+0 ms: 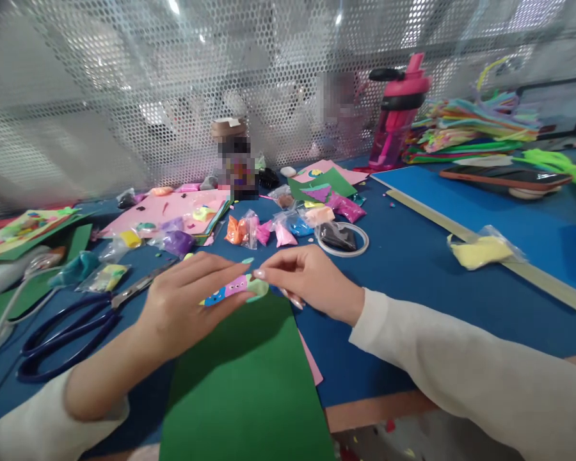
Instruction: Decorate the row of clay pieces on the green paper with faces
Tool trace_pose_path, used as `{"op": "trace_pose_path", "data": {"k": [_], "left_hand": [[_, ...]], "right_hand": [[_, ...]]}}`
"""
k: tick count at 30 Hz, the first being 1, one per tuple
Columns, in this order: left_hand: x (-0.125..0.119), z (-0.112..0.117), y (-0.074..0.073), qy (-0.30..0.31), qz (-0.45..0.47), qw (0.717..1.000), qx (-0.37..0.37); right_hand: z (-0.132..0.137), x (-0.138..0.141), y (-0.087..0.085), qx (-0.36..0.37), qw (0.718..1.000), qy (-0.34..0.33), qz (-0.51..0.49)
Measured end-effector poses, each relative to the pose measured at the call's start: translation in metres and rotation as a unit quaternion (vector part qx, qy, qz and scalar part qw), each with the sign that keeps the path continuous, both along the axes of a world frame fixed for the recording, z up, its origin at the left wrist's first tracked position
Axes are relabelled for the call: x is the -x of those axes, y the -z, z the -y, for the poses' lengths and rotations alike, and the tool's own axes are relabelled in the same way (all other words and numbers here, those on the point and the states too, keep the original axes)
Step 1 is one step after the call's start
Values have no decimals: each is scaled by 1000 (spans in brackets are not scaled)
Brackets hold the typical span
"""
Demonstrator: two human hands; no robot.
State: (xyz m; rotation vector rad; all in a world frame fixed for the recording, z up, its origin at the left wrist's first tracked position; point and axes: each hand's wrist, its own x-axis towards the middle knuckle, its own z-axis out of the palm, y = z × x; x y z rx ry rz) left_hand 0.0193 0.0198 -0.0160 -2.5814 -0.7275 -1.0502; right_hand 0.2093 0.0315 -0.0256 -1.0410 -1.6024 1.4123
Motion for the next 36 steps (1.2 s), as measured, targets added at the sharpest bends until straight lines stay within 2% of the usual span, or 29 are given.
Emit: {"op": "trace_pose_path", "data": {"k": [4, 7, 8, 10, 11, 13, 16, 20, 22, 27, 33, 36], "left_hand": [[-6, -11, 20, 61, 30, 998, 2], [-1, -6, 24, 67, 34, 997, -14], [1, -4, 23, 64, 37, 997, -17], [6, 0, 21, 57, 42, 998, -6], [8, 2, 20, 56, 43, 998, 6], [8, 6, 20, 61, 32, 997, 35], [1, 14, 21, 81, -28, 995, 50], [-10, 21, 24, 103, -79, 991, 23], [-12, 22, 25, 108, -82, 990, 25], [-13, 21, 29, 101, -77, 991, 40], [-15, 21, 33, 101, -81, 990, 54], [-13, 22, 32, 108, -75, 990, 55]], "right_hand": [[2, 2, -2, 22, 998, -52, 30], [-2, -4, -3, 33, 993, -114, 19], [-4, -7, -3, 21, 993, -110, 28], [-11, -13, -2, -56, 993, -40, 93], [-15, -17, -1, -113, 983, 9, 146], [-22, -22, 1, -209, 941, 71, 257], [-27, -23, 5, -249, 897, 59, 360], [-21, -17, 9, -273, 876, 26, 397], [-19, -14, 10, -289, 874, 32, 390], [-21, -12, 9, -275, 891, 55, 357], [-32, -28, 4, -268, 919, 100, 272], [-38, -36, 5, -293, 907, 132, 274]]}}
